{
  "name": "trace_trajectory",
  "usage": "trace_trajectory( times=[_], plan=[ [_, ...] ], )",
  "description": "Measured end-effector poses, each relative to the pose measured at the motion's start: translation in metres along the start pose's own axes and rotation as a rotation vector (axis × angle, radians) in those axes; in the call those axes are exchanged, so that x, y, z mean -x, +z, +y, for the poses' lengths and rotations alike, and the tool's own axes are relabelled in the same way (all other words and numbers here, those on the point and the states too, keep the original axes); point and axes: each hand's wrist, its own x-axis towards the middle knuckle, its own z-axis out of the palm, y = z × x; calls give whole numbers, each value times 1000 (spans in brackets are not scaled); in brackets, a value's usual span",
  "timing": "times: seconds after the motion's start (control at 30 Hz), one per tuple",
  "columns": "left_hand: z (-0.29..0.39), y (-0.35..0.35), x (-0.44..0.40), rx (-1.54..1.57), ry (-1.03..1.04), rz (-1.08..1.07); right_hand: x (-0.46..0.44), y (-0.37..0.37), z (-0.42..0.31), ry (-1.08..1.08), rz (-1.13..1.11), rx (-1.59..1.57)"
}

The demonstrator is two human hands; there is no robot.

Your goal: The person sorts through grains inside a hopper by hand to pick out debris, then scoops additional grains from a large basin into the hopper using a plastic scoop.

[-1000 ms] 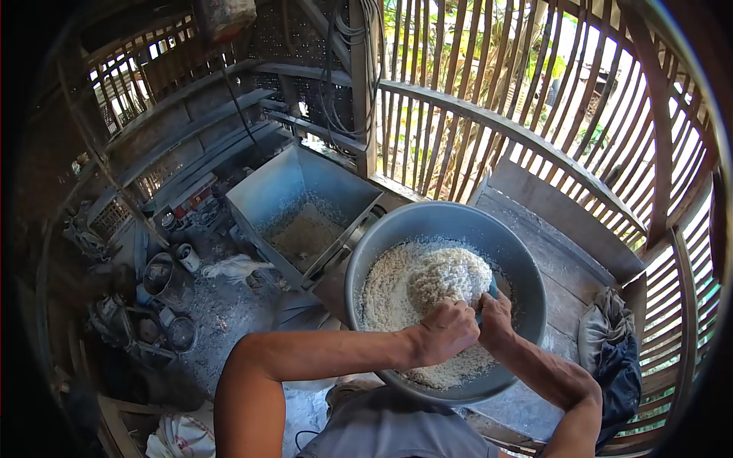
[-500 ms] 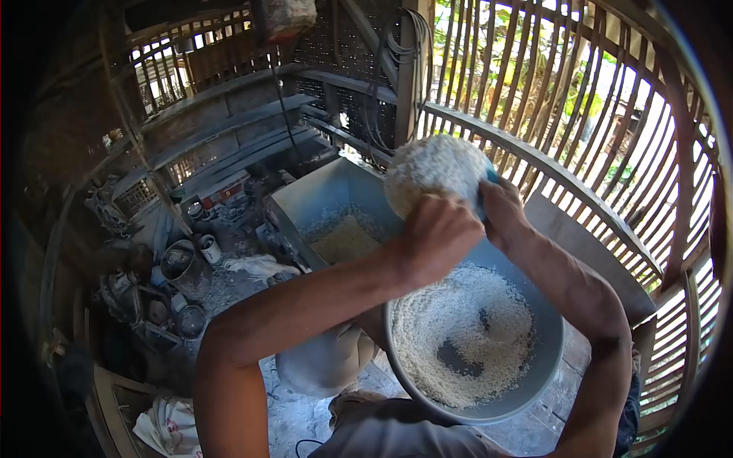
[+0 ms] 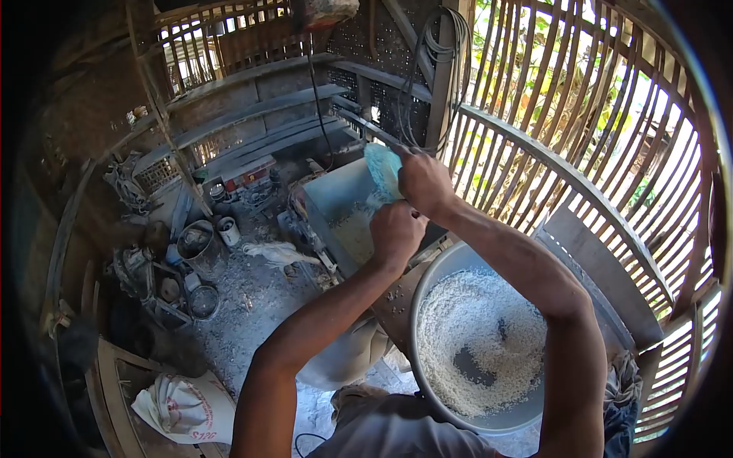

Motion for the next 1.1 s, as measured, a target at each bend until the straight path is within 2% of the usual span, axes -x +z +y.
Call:
trace_trajectory(
  times=[0.07,0.2,0.23,0.37,0.4,0.47,0.53,0.6,0.73,0.8,0.9,1.0,1.07,1.1],
  plan=[
    [-7,1,0,56,13,-4,2,-4,-7,-27,-48,3],
    [-3,-8,-4,35,147,35,-1,-2,9,-58,187,-79],
    [0,-10,-4,20,221,43,0,-8,14,49,157,-93],
    [43,-17,4,-33,462,34,13,-25,73,148,390,-446],
    [55,-17,7,-41,512,19,35,-56,68,318,279,-611],
    [78,-5,19,-39,684,-66,67,-70,103,394,310,-813],
    [100,17,37,-29,821,-179,118,-92,122,471,291,-812],
    [117,44,66,115,885,-302,173,-91,152,547,338,-799],
    [118,72,110,225,930,-436,288,-76,196,791,253,-459],
    [108,74,119,222,921,-519,336,-56,228,846,215,-351],
    [89,72,117,144,853,-584,377,-35,245,689,189,193],
    [66,68,106,41,824,-583,383,2,248,834,66,-28],
    [48,62,100,14,798,-532,379,52,251,1005,129,-443],
    [41,59,98,-50,743,-575,376,85,251,998,197,-622]
  ],
)
